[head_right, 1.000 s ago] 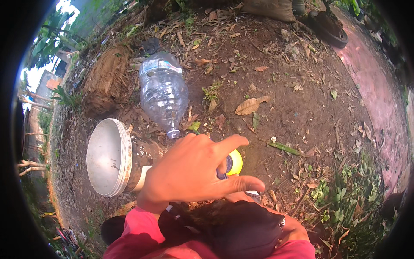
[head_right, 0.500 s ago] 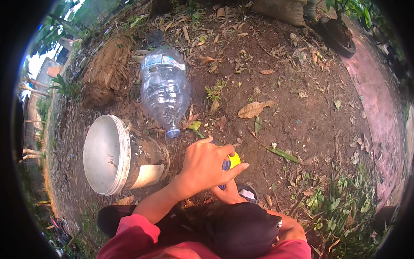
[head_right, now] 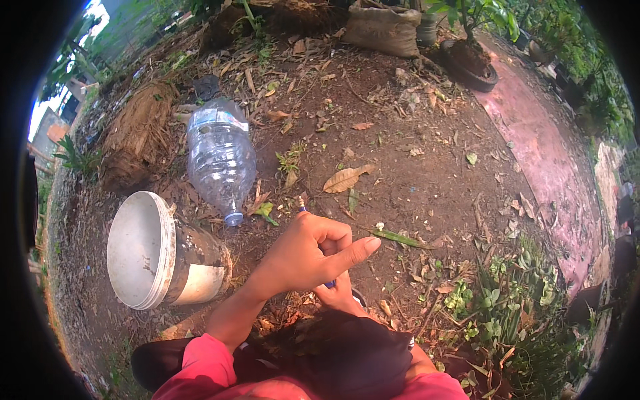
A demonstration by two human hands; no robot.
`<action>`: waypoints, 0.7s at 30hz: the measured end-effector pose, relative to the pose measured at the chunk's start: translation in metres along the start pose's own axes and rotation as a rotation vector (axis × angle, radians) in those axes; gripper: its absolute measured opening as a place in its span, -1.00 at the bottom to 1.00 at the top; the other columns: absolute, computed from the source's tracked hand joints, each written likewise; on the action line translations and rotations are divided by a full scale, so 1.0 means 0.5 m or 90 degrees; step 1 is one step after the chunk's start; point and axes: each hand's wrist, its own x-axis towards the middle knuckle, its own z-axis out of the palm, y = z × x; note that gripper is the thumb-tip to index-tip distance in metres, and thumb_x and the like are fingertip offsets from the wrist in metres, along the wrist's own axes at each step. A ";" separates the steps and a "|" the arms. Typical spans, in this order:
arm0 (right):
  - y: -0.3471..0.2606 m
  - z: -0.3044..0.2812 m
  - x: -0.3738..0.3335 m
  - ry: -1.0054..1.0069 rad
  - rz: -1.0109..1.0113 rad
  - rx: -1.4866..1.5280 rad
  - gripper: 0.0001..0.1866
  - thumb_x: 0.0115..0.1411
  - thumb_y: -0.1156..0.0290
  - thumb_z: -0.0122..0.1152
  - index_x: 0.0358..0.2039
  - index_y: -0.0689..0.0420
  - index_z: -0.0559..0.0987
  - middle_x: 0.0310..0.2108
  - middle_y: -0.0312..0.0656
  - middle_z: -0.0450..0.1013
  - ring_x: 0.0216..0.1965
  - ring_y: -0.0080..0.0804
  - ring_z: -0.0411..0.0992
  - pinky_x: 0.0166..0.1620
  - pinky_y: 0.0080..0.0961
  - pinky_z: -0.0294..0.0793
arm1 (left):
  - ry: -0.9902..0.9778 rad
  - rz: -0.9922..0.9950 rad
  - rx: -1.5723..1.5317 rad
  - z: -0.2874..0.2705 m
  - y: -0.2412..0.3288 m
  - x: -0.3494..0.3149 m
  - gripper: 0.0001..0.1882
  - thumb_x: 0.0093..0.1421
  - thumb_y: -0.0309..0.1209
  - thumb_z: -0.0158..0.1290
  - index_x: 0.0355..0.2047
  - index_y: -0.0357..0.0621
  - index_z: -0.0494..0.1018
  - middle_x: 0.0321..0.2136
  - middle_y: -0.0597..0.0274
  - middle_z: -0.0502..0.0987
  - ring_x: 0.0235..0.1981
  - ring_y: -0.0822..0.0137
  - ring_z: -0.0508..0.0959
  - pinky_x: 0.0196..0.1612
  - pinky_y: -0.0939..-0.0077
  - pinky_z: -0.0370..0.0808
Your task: The person assembles a manual garden sprayer by attaching a blue pump head to a yellow container, tightening the connection, and operating the pump handle repeatedly. The person handles a white bucket and a plastic water bottle nearby but does not use them in the assembly.
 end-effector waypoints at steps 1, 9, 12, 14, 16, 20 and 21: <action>-0.002 -0.009 0.012 -0.039 0.045 -0.004 -0.45 0.15 0.27 0.32 0.08 0.27 0.41 0.04 -0.10 0.40 0.10 -0.44 0.37 0.08 -0.41 0.38 | 0.004 0.044 0.028 -0.001 0.025 0.004 -0.44 0.24 -0.11 0.20 -0.75 -0.27 0.38 -0.87 0.18 0.31 -0.80 0.46 0.29 -0.66 0.42 0.21; 0.111 -0.144 0.015 -0.064 -0.067 -0.324 -0.62 0.11 0.36 0.21 -0.07 0.25 0.51 -0.26 -0.08 0.48 -0.19 -0.16 0.47 -0.07 -0.23 0.43 | -0.144 0.019 0.041 0.000 0.161 0.052 -0.46 0.24 -0.08 0.23 -0.74 -0.21 0.49 -0.83 0.32 0.41 -0.75 0.64 0.37 -0.64 0.60 0.26; 0.122 -0.170 -0.030 -0.040 -0.010 -0.286 -0.61 0.13 0.35 0.20 -0.04 0.25 0.49 -0.21 -0.09 0.46 -0.16 -0.18 0.45 -0.04 -0.23 0.42 | -0.209 0.019 0.138 0.034 0.159 0.119 -0.44 0.25 0.00 0.19 -0.68 -0.23 0.53 -0.78 0.28 0.47 -0.70 0.58 0.45 -0.59 0.57 0.34; 0.110 -0.178 -0.046 -0.036 0.015 -0.276 -0.60 0.15 0.35 0.20 -0.02 0.24 0.47 -0.19 -0.09 0.45 -0.13 -0.19 0.44 -0.02 -0.23 0.41 | -0.263 0.088 0.183 0.055 0.156 0.159 -0.38 0.28 0.15 0.06 -0.41 -0.27 0.58 -0.72 0.13 0.54 -0.61 0.29 0.60 -0.51 0.39 0.47; 0.092 -0.182 -0.047 -0.034 0.042 -0.267 -0.59 0.16 0.34 0.19 0.00 0.24 0.46 -0.16 -0.09 0.44 -0.11 -0.20 0.43 0.00 -0.23 0.41 | -0.277 0.101 0.265 0.090 0.158 0.185 -0.31 0.27 0.23 0.00 -0.28 -0.28 0.58 -0.69 0.03 0.56 -0.56 0.10 0.65 -0.46 0.25 0.53; 0.065 -0.185 -0.041 -0.040 0.081 -0.261 -0.58 0.20 0.33 0.18 0.03 0.23 0.43 -0.10 -0.09 0.42 -0.06 -0.22 0.42 0.05 -0.22 0.39 | -0.240 0.123 0.398 0.128 0.149 0.226 -0.33 0.26 0.21 0.00 -0.31 -0.28 0.58 -0.52 -0.12 0.62 -0.38 -0.11 0.67 -0.32 0.09 0.62; 0.060 -0.187 -0.041 -0.042 0.091 -0.259 -0.58 0.20 0.33 0.17 0.04 0.23 0.43 -0.09 -0.09 0.41 -0.05 -0.23 0.41 0.06 -0.22 0.39 | -0.205 0.137 0.407 0.138 0.142 0.220 -0.41 0.26 0.16 0.01 -0.29 -0.20 0.59 -0.53 -0.05 0.63 -0.37 -0.03 0.68 -0.25 0.09 0.61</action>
